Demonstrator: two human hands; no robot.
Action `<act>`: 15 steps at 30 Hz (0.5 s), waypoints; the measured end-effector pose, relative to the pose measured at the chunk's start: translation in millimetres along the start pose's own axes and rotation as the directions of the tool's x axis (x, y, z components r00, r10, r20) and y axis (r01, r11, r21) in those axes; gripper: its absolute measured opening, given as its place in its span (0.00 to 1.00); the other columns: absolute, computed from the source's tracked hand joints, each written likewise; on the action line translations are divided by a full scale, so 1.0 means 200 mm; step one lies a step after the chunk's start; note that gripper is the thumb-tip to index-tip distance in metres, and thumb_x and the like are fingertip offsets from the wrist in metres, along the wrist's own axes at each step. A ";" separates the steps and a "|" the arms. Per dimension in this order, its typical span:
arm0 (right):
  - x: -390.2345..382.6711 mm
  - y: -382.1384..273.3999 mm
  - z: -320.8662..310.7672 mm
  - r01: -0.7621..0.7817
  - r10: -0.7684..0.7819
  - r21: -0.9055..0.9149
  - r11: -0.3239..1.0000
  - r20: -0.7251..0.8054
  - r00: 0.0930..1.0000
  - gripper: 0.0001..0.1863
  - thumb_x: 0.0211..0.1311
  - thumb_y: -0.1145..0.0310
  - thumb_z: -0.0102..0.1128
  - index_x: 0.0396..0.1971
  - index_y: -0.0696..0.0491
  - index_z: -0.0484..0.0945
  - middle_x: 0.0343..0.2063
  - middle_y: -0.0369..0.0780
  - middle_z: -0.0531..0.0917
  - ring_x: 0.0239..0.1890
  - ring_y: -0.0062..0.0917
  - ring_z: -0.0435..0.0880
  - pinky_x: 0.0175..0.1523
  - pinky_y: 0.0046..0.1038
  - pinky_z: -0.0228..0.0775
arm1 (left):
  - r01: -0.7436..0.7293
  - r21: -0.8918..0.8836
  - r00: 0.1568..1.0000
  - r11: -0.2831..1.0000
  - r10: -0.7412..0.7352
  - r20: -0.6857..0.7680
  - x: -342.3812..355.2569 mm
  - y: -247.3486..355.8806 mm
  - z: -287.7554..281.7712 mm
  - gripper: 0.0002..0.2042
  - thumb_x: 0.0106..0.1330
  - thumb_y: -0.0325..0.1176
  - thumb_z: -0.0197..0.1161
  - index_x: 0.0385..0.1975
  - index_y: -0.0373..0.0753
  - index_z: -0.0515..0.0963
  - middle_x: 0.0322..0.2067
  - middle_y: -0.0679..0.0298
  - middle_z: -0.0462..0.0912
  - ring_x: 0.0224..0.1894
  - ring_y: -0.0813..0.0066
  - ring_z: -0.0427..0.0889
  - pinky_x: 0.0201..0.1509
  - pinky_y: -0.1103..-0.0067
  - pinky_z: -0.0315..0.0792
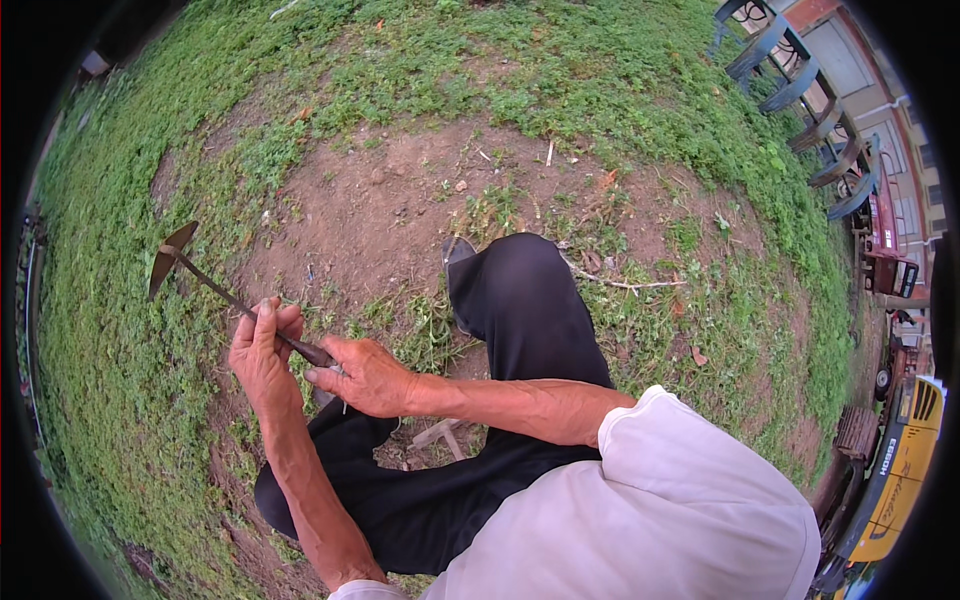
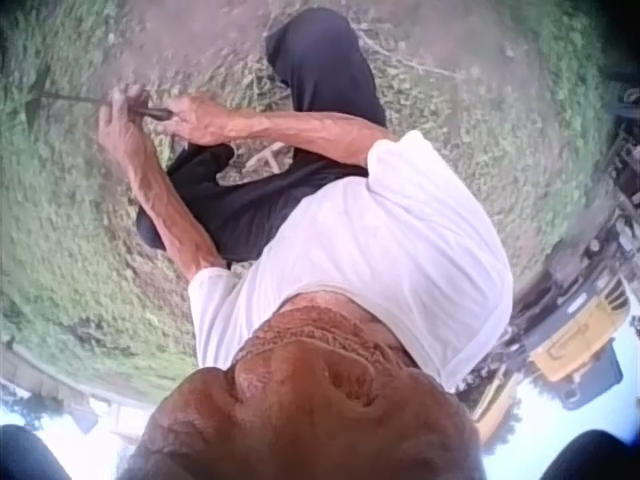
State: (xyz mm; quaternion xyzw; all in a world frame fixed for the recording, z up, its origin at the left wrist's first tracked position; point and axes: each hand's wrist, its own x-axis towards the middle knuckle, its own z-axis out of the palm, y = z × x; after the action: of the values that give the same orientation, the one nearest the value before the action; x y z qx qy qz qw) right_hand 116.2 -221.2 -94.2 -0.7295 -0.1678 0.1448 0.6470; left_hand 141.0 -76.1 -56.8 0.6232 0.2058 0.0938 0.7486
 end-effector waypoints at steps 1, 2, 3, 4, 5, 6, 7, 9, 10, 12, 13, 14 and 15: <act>0.00 -0.01 0.00 0.003 -0.003 -0.006 1.000 -0.006 1.000 0.19 0.64 0.57 0.61 0.35 0.59 0.71 0.21 0.50 0.77 0.26 0.45 0.80 0.33 0.41 0.68 | -0.003 -0.005 1.000 1.000 0.003 0.007 -0.01 0.01 0.00 0.12 0.70 0.36 0.62 0.41 0.32 0.79 0.30 0.59 0.86 0.29 0.77 0.84 0.36 0.82 0.79; 0.00 -0.02 0.00 -0.023 0.023 0.021 1.000 0.016 1.000 0.19 0.64 0.57 0.61 0.35 0.59 0.71 0.21 0.51 0.78 0.26 0.46 0.80 0.33 0.41 0.68 | 0.003 0.012 1.000 1.000 -0.003 -0.003 -0.01 0.01 0.00 0.12 0.70 0.36 0.62 0.41 0.32 0.79 0.29 0.60 0.86 0.29 0.77 0.84 0.36 0.83 0.79; 0.00 -0.03 0.00 -0.050 0.048 0.048 0.998 0.038 0.998 0.19 0.65 0.57 0.60 0.35 0.60 0.71 0.21 0.51 0.78 0.26 0.46 0.80 0.33 0.41 0.69 | 0.009 0.029 1.000 1.000 -0.009 -0.014 -0.01 0.02 0.00 0.12 0.70 0.36 0.62 0.41 0.32 0.79 0.29 0.60 0.86 0.29 0.77 0.84 0.36 0.83 0.79; 0.00 -0.03 0.00 -0.045 0.044 0.039 0.998 0.029 0.999 0.19 0.65 0.57 0.60 0.35 0.60 0.71 0.21 0.51 0.78 0.26 0.46 0.80 0.33 0.41 0.69 | 0.005 0.022 1.000 1.000 -0.004 -0.004 -0.01 0.02 0.00 0.12 0.70 0.36 0.62 0.41 0.32 0.79 0.29 0.60 0.86 0.29 0.77 0.84 0.36 0.83 0.79; 0.00 -0.02 0.00 -0.052 0.050 0.055 0.997 0.034 0.998 0.19 0.65 0.57 0.60 0.36 0.60 0.71 0.21 0.50 0.78 0.26 0.46 0.81 0.33 0.41 0.69 | 0.014 0.025 1.000 1.000 -0.013 -0.003 -0.01 0.01 -0.01 0.12 0.70 0.36 0.62 0.41 0.32 0.79 0.29 0.60 0.85 0.29 0.78 0.84 0.36 0.83 0.79; 0.00 -0.01 0.00 -0.058 0.055 0.071 0.996 0.039 0.998 0.19 0.65 0.57 0.59 0.37 0.60 0.71 0.21 0.50 0.78 0.26 0.46 0.81 0.34 0.41 0.70 | 0.022 0.028 1.000 0.999 -0.022 -0.002 0.00 0.01 0.00 0.12 0.70 0.36 0.62 0.41 0.32 0.79 0.28 0.61 0.85 0.29 0.78 0.84 0.36 0.83 0.79; 0.00 -0.01 -0.01 -0.052 0.050 0.054 0.997 0.035 0.998 0.18 0.66 0.57 0.59 0.38 0.60 0.70 0.21 0.50 0.79 0.27 0.45 0.81 0.34 0.41 0.70 | 0.024 0.025 1.000 0.999 -0.024 -0.001 0.00 0.02 0.02 0.11 0.70 0.36 0.62 0.40 0.32 0.79 0.28 0.61 0.85 0.29 0.78 0.83 0.36 0.83 0.79; 0.00 0.00 0.00 -0.042 0.042 0.040 0.998 0.023 0.999 0.18 0.66 0.58 0.59 0.38 0.60 0.71 0.22 0.50 0.79 0.27 0.44 0.82 0.34 0.41 0.70 | 0.025 0.020 1.000 0.999 -0.025 0.001 -0.01 0.02 0.03 0.11 0.70 0.36 0.62 0.40 0.32 0.79 0.28 0.60 0.85 0.29 0.78 0.84 0.36 0.83 0.79; 0.00 0.01 0.00 -0.034 0.034 0.027 0.999 0.015 0.999 0.18 0.66 0.58 0.59 0.39 0.60 0.71 0.22 0.50 0.79 0.28 0.44 0.82 0.34 0.40 0.70 | 0.027 0.016 1.000 1.000 -0.027 -0.002 -0.01 0.02 0.03 0.11 0.70 0.36 0.62 0.40 0.32 0.79 0.28 0.60 0.85 0.29 0.78 0.84 0.36 0.83 0.79; 0.00 -0.02 0.00 -0.043 0.042 0.045 0.998 0.030 0.999 0.18 0.66 0.58 0.59 0.40 0.60 0.71 0.22 0.50 0.79 0.27 0.44 0.81 0.35 0.40 0.70 | 0.021 0.022 1.000 1.000 -0.021 0.005 0.00 0.01 0.01 0.11 0.70 0.36 0.62 0.40 0.32 0.79 0.29 0.60 0.85 0.29 0.78 0.84 0.36 0.83 0.79; 0.00 -0.03 0.00 -0.064 0.061 0.067 0.996 0.045 0.997 0.19 0.66 0.58 0.59 0.41 0.60 0.71 0.22 0.50 0.79 0.27 0.43 0.81 0.35 0.40 0.70 | 0.026 0.033 1.000 0.999 -0.026 0.012 0.01 0.01 -0.01 0.11 0.69 0.36 0.63 0.40 0.32 0.79 0.29 0.60 0.85 0.29 0.77 0.84 0.36 0.83 0.79; 0.00 -0.03 0.00 -0.048 0.045 0.055 0.997 0.045 0.998 0.19 0.66 0.58 0.59 0.41 0.60 0.71 0.22 0.50 0.79 0.27 0.43 0.81 0.35 0.40 0.70 | 0.010 0.021 1.000 1.000 -0.010 0.015 0.00 0.01 0.00 0.11 0.69 0.36 0.63 0.40 0.32 0.79 0.29 0.60 0.85 0.29 0.77 0.84 0.36 0.83 0.79; 0.00 -0.03 0.00 -0.039 0.037 0.062 0.997 0.027 0.999 0.19 0.66 0.58 0.58 0.42 0.60 0.71 0.22 0.49 0.78 0.27 0.43 0.80 0.35 0.40 0.70 | 0.022 0.024 1.000 0.999 -0.023 0.014 0.00 0.01 0.01 0.11 0.69 0.36 0.63 0.40 0.33 0.79 0.29 0.60 0.85 0.29 0.77 0.84 0.37 0.82 0.79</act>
State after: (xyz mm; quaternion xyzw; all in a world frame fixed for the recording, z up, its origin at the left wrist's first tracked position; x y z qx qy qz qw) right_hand 115.6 -221.7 -89.0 -0.7102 -0.1576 0.1717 0.6643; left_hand 141.8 -77.6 -55.0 0.6306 0.2087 0.0786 0.7434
